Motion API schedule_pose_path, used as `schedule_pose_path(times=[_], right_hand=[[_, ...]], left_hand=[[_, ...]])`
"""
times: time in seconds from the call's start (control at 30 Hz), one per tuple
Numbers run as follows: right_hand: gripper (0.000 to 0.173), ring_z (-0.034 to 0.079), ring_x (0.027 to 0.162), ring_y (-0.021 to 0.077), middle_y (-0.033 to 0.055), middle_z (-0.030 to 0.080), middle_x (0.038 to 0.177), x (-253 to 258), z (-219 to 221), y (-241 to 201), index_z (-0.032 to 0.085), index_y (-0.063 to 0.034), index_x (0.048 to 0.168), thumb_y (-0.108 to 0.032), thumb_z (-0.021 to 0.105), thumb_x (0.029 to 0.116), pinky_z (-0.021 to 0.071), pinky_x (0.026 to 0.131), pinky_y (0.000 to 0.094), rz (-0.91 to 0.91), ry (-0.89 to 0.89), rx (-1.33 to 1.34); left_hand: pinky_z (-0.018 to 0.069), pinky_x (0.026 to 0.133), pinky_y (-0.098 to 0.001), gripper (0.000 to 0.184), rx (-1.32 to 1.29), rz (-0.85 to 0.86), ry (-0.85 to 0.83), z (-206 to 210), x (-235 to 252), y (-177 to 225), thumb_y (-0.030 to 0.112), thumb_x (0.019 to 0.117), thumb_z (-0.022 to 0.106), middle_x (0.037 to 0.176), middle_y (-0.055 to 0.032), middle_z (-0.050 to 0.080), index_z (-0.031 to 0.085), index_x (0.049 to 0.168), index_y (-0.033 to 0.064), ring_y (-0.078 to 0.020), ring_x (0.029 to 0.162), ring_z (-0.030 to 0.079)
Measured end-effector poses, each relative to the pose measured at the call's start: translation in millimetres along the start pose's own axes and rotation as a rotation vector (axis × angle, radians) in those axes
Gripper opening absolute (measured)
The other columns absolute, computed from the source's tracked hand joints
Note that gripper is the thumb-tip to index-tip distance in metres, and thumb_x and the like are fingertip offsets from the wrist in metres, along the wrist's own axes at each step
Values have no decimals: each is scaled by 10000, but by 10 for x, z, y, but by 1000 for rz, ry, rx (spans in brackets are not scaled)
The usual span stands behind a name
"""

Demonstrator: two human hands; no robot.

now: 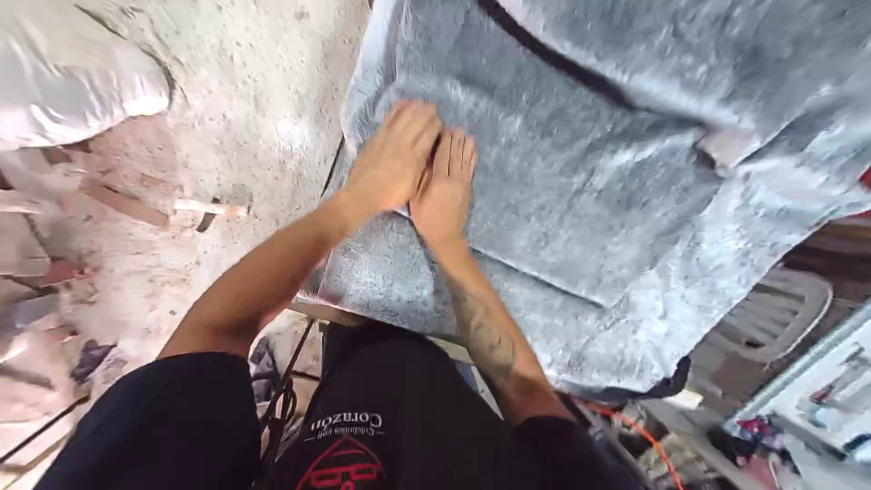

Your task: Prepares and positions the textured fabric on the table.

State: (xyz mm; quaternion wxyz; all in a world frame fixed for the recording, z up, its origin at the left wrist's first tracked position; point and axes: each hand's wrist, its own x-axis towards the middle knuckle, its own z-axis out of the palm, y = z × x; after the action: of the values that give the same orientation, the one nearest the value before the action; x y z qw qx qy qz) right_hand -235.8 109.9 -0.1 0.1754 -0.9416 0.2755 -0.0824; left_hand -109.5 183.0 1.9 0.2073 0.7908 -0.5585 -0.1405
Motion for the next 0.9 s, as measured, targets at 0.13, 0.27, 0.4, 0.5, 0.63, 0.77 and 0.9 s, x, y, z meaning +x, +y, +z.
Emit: schedule_pose_path(times=[0.13,0.27,0.4,0.5,0.63,0.77,0.9], right_hand=[[479,457,1450,318,167,564,1489,645,172,56,573,-16,1438,-239,410,1048,275,1249,486,12,142,-35],[504,427,1470,334,191,494,1544,537,-182,46,502,-2,1486,-271,384,1077,309,1233,507,-68,-61,-75],[581,354,1515,298,148,458,1586,804,93,212,460,-32,1531,-349,308,1069,169,1286,491,-39,8,-85],[500,498,1421,298,140,597,1461,735,-18,150,602,-31,1407,-299,357,1063,312,1230,479,-55,5,-76],[541,441,1465,283,141,530,1530,908,-17,203,527,-26,1478,-307,326,1062,266,1253,460,-68,-24,-30],[512,472,1439,265,121,562,1502,917,22,160,559,-39,1453,-274,324,1064,290,1236,435,-13,-47,-11],[479,584,1319,236,82,667,1367,1035,-85,230,666,-79,1325,-313,350,1051,420,1134,413,-54,-67,-15]], left_hand=[[275,1247,-475,450,27,-95,55,-98,497,-218,201,1089,298,1546,-157,479,525,1439,31,-319,1488,380],[430,1122,-496,400,67,-129,123,-120,389,-189,187,1059,359,1372,-181,595,586,1349,29,-358,1341,517],[166,1268,-553,484,125,-108,92,-23,433,-233,233,1087,303,1585,-159,436,485,1503,67,-355,1512,327],[273,1236,-518,461,151,-102,57,-78,400,-184,223,1068,330,1463,-189,551,550,1409,4,-360,1437,442],[212,1270,-509,484,146,-54,84,-116,540,-246,223,1067,333,1553,-171,473,528,1460,20,-337,1498,363],[196,1273,-485,488,141,-77,-10,-150,636,-307,210,1044,326,1570,-141,457,521,1452,28,-306,1513,339],[334,1215,-435,440,136,-96,103,-110,626,-272,234,1056,335,1397,-151,599,611,1335,34,-305,1396,486]])
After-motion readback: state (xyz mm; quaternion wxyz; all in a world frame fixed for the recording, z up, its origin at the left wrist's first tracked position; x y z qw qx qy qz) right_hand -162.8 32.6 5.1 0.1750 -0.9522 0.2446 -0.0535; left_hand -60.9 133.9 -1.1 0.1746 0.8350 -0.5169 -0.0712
